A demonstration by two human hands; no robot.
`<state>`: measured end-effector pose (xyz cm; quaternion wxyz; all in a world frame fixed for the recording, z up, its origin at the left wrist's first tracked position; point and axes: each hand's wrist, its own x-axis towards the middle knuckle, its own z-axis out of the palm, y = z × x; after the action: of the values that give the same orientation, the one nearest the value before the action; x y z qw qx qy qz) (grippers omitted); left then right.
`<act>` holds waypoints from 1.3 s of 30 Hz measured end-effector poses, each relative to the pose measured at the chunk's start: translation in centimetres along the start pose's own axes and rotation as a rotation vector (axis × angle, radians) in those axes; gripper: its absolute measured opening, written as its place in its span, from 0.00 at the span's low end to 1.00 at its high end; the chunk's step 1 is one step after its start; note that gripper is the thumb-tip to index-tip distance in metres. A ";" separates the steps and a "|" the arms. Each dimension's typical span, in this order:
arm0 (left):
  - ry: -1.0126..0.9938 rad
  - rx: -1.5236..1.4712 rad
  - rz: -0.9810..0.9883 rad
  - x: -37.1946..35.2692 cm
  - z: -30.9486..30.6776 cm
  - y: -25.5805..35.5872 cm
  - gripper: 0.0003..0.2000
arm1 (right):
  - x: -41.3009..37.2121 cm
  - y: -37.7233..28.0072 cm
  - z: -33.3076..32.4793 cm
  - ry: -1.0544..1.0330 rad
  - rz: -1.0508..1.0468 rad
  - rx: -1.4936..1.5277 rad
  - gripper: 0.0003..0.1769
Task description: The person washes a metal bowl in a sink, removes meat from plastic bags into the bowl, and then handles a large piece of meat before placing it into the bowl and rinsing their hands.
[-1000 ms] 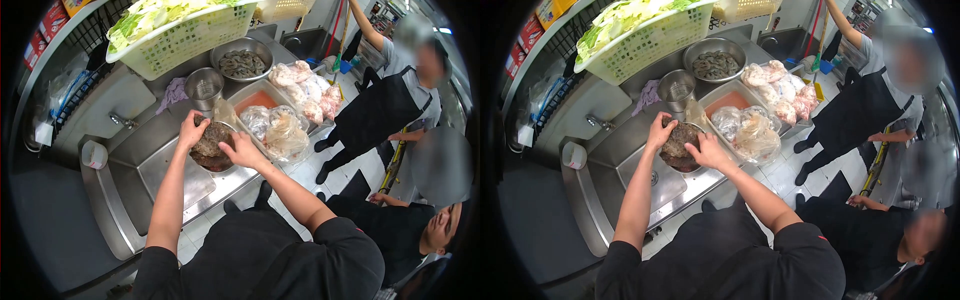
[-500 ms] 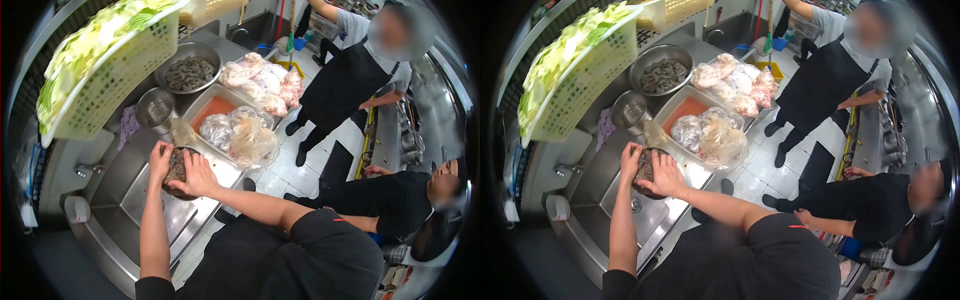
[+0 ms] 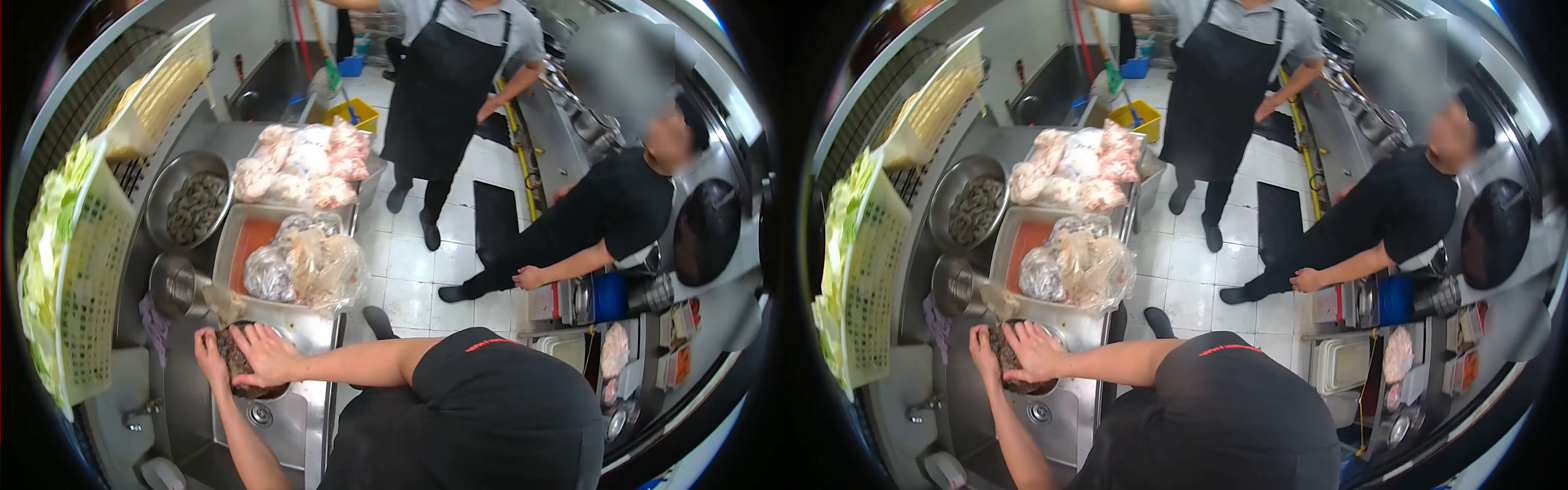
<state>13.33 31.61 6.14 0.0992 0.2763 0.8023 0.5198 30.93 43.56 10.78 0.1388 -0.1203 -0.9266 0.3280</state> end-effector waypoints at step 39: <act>0.186 0.341 -0.051 -2.5 0.7 -0.2 0.26 | 1.6 4.3 3.6 0.270 -0.039 0.464 0.19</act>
<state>15.63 30.71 5.36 -0.0107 0.2194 0.8912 0.3969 28.80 45.26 5.62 0.2915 -0.1099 -0.8019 0.5097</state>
